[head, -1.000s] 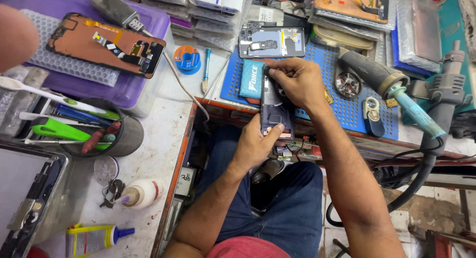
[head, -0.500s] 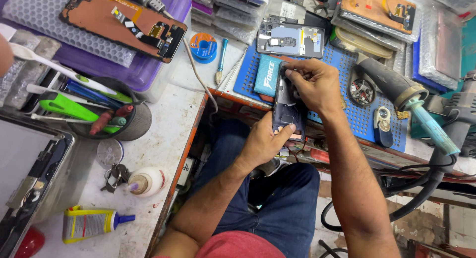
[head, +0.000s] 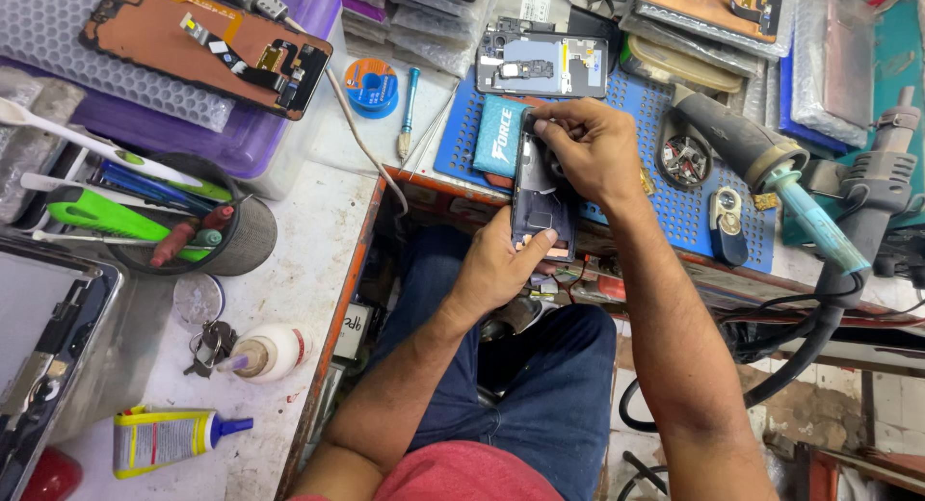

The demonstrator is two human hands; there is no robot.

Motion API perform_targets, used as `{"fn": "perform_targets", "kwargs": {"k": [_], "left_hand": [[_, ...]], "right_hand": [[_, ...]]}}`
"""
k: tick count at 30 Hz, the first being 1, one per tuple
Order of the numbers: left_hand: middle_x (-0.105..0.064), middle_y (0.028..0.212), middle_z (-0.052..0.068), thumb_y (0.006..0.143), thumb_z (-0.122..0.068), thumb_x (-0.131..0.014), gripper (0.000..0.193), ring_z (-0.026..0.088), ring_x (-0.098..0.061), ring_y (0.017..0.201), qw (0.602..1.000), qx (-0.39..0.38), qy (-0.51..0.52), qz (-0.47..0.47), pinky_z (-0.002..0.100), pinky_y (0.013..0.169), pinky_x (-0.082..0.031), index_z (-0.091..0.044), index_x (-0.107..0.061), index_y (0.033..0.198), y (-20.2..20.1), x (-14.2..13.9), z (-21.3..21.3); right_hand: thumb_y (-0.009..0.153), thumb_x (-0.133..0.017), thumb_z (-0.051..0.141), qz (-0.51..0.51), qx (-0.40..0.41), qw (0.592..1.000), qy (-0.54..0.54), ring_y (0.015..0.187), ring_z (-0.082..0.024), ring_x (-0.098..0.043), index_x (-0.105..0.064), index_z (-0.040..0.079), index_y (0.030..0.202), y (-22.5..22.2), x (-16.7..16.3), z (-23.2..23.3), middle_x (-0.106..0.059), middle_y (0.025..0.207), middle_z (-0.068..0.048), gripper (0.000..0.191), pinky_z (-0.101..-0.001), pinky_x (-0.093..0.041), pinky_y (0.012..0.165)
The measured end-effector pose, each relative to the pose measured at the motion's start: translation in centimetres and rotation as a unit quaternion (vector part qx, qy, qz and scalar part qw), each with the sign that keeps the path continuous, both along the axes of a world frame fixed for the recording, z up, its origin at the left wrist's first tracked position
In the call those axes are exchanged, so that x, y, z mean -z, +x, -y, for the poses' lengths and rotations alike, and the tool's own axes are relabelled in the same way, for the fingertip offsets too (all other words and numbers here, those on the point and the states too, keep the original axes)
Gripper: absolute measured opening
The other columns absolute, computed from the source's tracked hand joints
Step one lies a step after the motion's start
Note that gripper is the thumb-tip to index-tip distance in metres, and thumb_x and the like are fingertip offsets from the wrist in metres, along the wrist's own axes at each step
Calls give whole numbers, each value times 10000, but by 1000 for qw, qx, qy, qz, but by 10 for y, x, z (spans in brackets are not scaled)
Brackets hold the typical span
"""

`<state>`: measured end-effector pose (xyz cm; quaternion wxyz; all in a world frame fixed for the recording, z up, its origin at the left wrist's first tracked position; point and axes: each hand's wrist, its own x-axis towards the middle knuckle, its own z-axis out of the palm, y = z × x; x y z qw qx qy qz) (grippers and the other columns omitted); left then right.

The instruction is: The person is repairing a disassembled smartphone. They use their fingers to peel off a black adhesive strip from the phone's internal frame and then place it back down, repeating the process on different sections of the device.

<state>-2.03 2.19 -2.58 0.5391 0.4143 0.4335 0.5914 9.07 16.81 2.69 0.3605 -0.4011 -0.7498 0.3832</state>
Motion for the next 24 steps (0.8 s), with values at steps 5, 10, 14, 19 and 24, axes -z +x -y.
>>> {"fn": "perform_targets", "kwargs": {"k": [5,10,14,19,24], "left_hand": [[-736,979,117,997,-94,-651,221,149,-752,796,1000,6,3,10,286,657,-667,56,-597,1149,-1,1,1],[-741,978,127,983,-93,-658,231,161,-752,789,1000,6,-4,3,294,643,-660,56,-598,1149,-1,1,2],[-743,989,116,969,-97,-655,258,147,-755,809,1000,2,3,-5,286,651,-665,42,-590,1178,-2,1,1],[-753,978,130,985,-106,-664,246,158,-764,797,1000,0,5,-14,293,656,-665,56,-595,1157,0,2,2],[-752,979,137,982,-94,-658,251,165,-765,793,1000,8,-2,-7,297,651,-664,64,-591,1165,0,1,3]], "right_hand": [[952,-758,69,28,-8,1000,6,594,-23,-575,-791,37,1077,0,-2,0,-667,720,9,133,-221,-436,514],[948,-754,60,-1,-16,1000,12,615,-20,-598,-771,24,1067,0,-4,4,-695,755,17,126,-211,-470,533],[943,-766,72,29,23,999,33,570,-22,-582,-776,31,1049,-1,-6,3,-684,729,21,114,-212,-455,499],[948,-782,61,24,10,998,57,637,-26,-534,-793,40,1099,0,-2,2,-656,736,0,153,-214,-430,552],[937,-768,52,34,-16,998,42,648,-7,-569,-781,37,1059,4,2,2,-701,764,20,124,-200,-454,569]]}}
